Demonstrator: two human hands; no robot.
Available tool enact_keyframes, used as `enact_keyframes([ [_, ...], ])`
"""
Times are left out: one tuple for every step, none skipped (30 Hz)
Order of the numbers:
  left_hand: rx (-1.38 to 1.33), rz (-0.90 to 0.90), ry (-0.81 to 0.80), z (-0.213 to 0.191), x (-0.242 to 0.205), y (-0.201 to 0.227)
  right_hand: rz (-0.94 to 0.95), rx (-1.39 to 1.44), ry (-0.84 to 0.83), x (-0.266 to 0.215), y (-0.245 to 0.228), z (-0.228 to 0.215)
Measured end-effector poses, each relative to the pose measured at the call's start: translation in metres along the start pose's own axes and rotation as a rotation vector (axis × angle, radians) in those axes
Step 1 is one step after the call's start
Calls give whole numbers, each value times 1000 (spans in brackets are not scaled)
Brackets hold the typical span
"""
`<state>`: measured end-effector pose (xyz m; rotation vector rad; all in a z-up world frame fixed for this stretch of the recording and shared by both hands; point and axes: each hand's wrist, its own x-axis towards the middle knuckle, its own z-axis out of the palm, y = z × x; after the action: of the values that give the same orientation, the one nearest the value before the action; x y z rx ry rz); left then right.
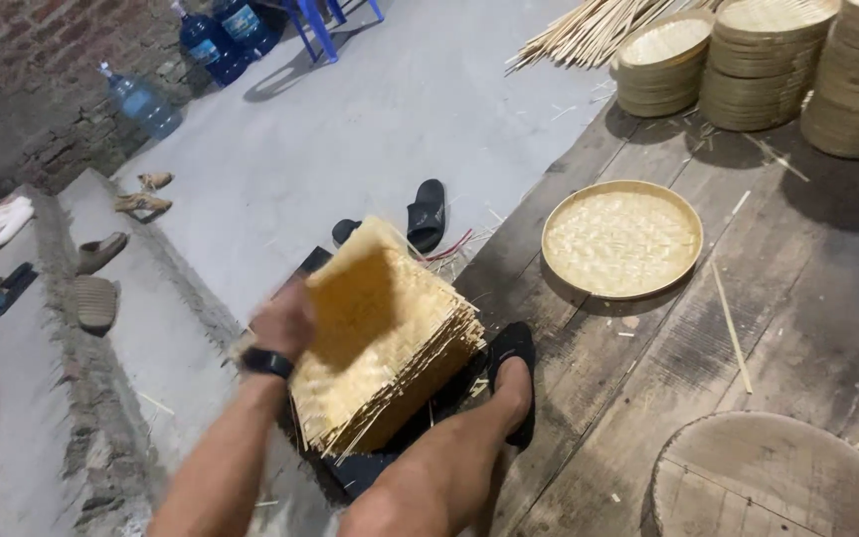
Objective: Assembling and trimming the edges of woven bamboo plates using a circular mold and scissors in a workshop environment.
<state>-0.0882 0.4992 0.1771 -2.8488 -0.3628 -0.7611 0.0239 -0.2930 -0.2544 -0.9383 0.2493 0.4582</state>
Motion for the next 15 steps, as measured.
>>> enact_keyframes([
  [52,16,167,-35,26,2,-7,13,6,7,12,0],
  [44,27,165,-72,44,33,-14,28,19,3,20,5],
  [57,125,188,-108,62,65,-20,43,33,0,26,8],
  [52,230,198,-140,77,102,-26,55,70,-20,29,2],
  [25,248,185,-148,77,135,-31,67,107,-48,19,-3],
  [-74,362,106,-155,82,172,-47,82,161,-80,16,-6],
  [-172,478,27,-163,84,210,-63,96,215,-98,20,-4],
  [-218,512,24,-154,71,248,-89,110,269,-117,12,-1],
  [-237,834,26,-146,54,286,-116,124,322,-141,4,-5],
  [-239,1149,41,-139,38,324,-139,140,363,-155,-4,-15],
  [-273,1178,52,-101,5,354,-163,155,404,-166,-17,-14],
  [-493,1272,-89,-68,-33,378,-181,167,435,-178,-29,-11],
  [-712,1358,-238,-36,-71,400,-198,179,466,-189,-42,-8],
  [-732,1375,-237,-12,-106,419,-208,180,490,-190,-50,-3],
  [-757,1436,-287,12,-141,437,-81,109,501,-189,-57,3],
])
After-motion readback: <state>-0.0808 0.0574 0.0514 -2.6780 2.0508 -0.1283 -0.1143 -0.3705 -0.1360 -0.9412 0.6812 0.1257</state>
